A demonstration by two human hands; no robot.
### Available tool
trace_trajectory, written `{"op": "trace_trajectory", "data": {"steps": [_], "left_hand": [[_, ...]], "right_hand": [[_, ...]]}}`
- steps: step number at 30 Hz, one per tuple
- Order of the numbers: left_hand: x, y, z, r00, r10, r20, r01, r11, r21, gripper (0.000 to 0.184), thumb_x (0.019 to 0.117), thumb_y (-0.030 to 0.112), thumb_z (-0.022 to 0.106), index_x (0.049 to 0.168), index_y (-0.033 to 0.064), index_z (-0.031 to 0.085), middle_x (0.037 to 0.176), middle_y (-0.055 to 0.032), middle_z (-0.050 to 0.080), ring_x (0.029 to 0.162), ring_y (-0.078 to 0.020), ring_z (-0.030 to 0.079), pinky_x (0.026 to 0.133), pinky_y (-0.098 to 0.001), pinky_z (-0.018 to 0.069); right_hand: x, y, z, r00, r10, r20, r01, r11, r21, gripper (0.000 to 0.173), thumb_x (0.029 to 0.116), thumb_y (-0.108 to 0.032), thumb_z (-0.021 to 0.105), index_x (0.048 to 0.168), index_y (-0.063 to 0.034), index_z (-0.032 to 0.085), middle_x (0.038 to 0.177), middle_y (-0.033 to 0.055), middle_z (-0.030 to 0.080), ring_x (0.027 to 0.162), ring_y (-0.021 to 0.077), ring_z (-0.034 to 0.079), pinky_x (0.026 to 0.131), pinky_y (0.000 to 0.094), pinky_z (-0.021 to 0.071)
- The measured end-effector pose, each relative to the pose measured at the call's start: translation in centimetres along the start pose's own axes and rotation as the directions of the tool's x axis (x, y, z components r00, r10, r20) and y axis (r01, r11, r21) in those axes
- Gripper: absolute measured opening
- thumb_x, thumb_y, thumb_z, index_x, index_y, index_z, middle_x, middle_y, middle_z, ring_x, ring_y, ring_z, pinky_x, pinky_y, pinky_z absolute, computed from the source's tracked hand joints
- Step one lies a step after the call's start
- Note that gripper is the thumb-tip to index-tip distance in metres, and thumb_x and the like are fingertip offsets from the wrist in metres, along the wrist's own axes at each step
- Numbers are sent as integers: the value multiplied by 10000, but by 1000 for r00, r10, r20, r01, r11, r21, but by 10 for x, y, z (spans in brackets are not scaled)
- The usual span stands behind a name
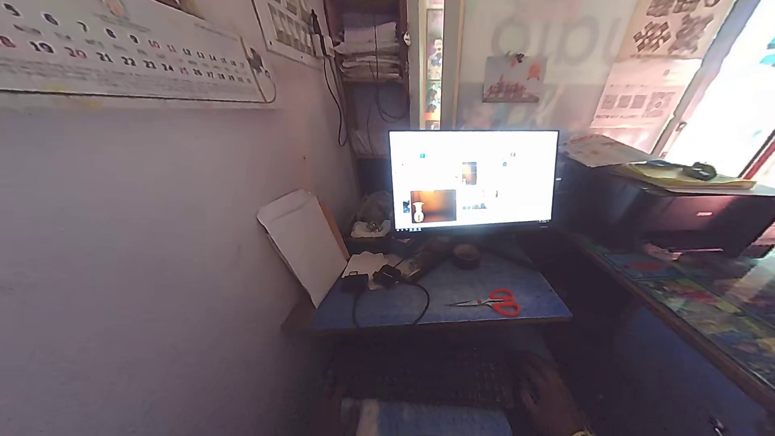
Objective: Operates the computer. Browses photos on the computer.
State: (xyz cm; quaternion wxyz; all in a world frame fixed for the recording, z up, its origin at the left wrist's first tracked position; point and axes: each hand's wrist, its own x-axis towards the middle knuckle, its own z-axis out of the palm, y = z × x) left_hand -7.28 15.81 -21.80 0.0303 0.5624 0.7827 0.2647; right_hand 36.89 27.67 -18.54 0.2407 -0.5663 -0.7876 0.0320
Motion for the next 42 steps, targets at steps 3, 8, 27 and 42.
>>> {"op": "trace_trajectory", "data": {"steps": [3,8,27,42], "left_hand": [[0,1,0,1000,9,-8,-9,1000,-4,627,1017,440,541,1473,10,505,1635,-247,312,1519,-413,307,1222,-544,297],[-4,1,1,1000,15,-25,-14,1000,23,629,1018,461,532,1446,0,533,1621,-250,342,1505,-414,337,1210,-536,323],[16,13,-10,995,-59,84,56,998,38,618,989,497,548,1450,84,562,1604,-202,392,1454,-355,435,1171,-507,395],[8,14,-13,998,-23,59,21,999,44,636,1017,471,490,1466,21,520,1618,-272,327,1502,-422,337,1216,-537,309]], "right_hand": [[0,-1,0,1000,17,2,-17,1000,11,452,890,-243,659,1308,-77,695,1457,184,575,1365,385,531,1129,540,436],[-1,-2,0,996,73,59,-73,997,-5,469,920,-275,652,1350,-86,669,1482,202,545,1379,392,514,1145,537,419],[2,0,-2,991,98,90,-94,995,-47,489,928,-310,647,1374,-110,656,1501,175,536,1413,372,482,1172,523,392],[1,8,11,995,-56,-88,53,998,-28,435,883,-284,629,1268,-108,729,1413,163,617,1308,375,588,1082,531,485]]}}
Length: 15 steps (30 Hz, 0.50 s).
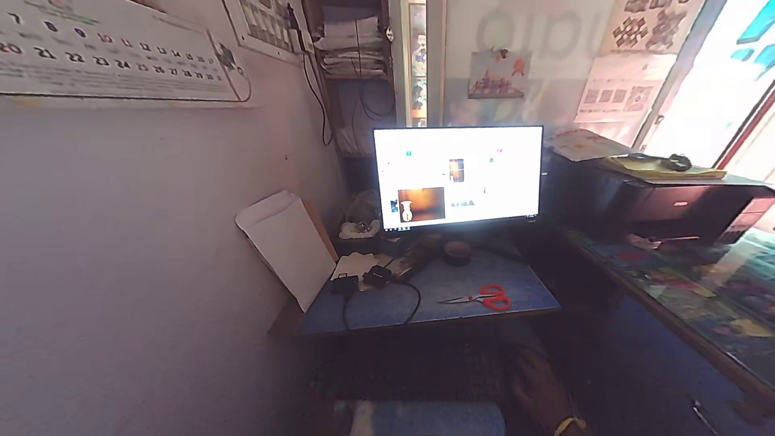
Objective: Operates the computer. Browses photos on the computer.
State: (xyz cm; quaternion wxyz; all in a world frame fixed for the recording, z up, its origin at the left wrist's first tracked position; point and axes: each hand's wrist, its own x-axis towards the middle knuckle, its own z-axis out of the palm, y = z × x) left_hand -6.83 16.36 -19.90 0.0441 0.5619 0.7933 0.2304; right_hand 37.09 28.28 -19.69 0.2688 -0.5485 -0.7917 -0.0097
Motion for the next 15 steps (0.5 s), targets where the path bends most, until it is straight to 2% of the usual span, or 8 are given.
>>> {"op": "trace_trajectory", "data": {"steps": [4,15], "left_hand": [[-1,-14,12,999,29,-40,-30,999,-16,643,1014,458,528,1455,-10,517,1627,-267,312,1520,-422,298,1226,-532,291],[-1,-15,12,999,26,-25,-26,1000,1,632,1020,454,518,1469,10,509,1638,-255,298,1530,-414,277,1235,-530,274]], "right_hand": [[1,0,1,998,38,39,-38,999,0,433,893,-288,615,1284,-135,722,1444,139,598,1339,345,565,1103,516,470],[1,-1,1,1000,10,29,-10,1000,7,433,883,-281,607,1268,-125,729,1438,128,605,1339,347,565,1102,516,471]]}}
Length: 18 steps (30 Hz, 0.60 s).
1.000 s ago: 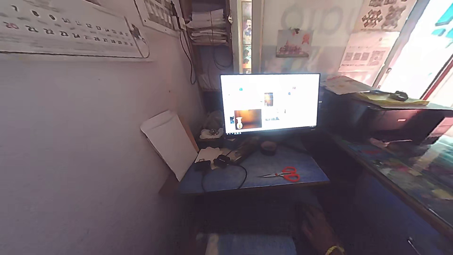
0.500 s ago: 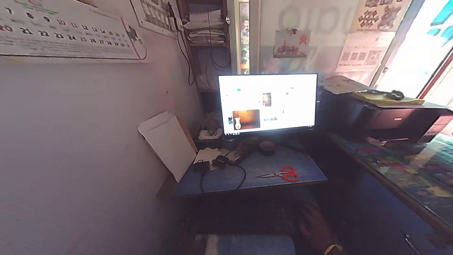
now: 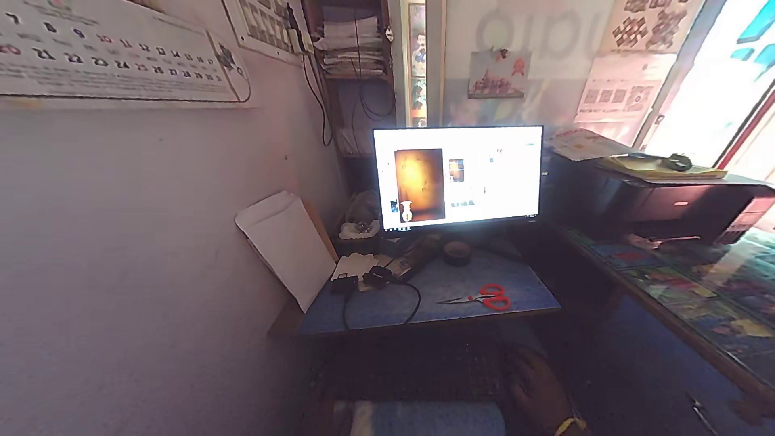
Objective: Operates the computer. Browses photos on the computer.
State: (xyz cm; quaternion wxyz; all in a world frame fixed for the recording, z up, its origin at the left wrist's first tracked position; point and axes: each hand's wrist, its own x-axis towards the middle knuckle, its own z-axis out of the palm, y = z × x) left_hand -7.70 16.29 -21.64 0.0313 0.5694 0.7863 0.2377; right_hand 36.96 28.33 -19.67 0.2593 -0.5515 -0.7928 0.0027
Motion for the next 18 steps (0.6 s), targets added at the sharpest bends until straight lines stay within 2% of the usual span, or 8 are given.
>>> {"op": "trace_trajectory", "data": {"steps": [7,12,14,18], "left_hand": [[0,1,-1,1000,13,-24,-14,1000,-12,622,1009,444,543,1457,13,526,1632,-255,311,1525,-418,290,1230,-543,286],[3,22,-23,999,-23,39,23,1000,18,611,1008,443,511,1470,44,521,1619,-249,338,1502,-392,347,1209,-523,324],[4,25,-27,998,-30,60,29,999,17,610,1012,431,518,1479,38,510,1621,-255,330,1506,-401,336,1214,-533,316],[5,3,-4,1000,-23,15,23,1000,18,633,1005,491,481,1501,97,494,1651,-201,305,1532,-372,294,1226,-532,298]], "right_hand": [[1,1,0,1000,6,5,-6,1000,4,440,885,-278,612,1280,-116,718,1445,142,596,1342,357,560,1109,518,464],[1,-4,-3,1000,12,-11,-12,1000,15,441,909,-285,604,1299,-109,711,1443,151,598,1333,361,572,1095,521,479],[1,-4,-3,1000,17,-10,-17,1000,21,445,922,-297,612,1316,-110,700,1450,151,593,1338,358,569,1096,520,480],[0,-5,-6,995,70,65,-73,996,49,448,960,-314,619,1369,-137,665,1495,147,551,1386,327,527,1134,493,453]]}}
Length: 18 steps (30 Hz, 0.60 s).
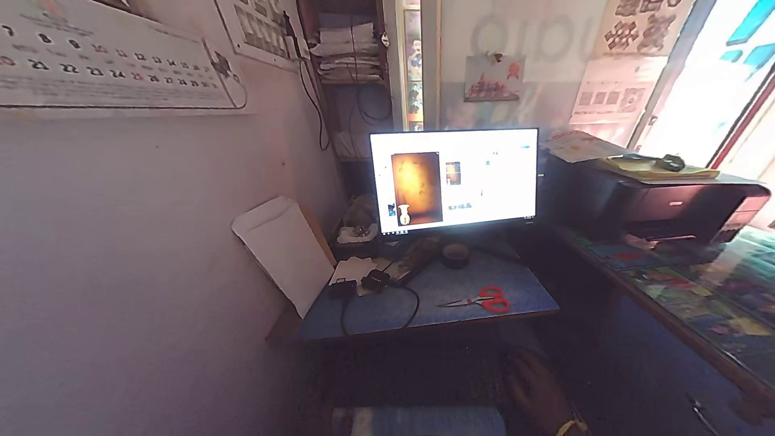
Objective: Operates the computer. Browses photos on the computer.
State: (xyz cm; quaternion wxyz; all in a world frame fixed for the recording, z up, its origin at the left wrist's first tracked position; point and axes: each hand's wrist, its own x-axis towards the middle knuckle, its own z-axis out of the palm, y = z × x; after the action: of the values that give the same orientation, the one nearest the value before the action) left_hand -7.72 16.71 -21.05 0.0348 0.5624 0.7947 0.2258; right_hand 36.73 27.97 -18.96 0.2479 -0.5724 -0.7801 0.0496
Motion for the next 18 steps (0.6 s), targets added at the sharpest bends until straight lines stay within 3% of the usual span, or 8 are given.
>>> {"op": "trace_trajectory", "data": {"steps": [18], "left_hand": [[2,5,-7,1000,5,12,-5,1000,-30,631,991,467,508,1494,86,497,1650,-202,305,1526,-381,304,1222,-539,301]], "right_hand": [[2,2,5,1000,12,-15,-12,1000,-18,461,976,-346,603,1382,-134,656,1500,160,543,1379,336,534,1127,492,459]]}}
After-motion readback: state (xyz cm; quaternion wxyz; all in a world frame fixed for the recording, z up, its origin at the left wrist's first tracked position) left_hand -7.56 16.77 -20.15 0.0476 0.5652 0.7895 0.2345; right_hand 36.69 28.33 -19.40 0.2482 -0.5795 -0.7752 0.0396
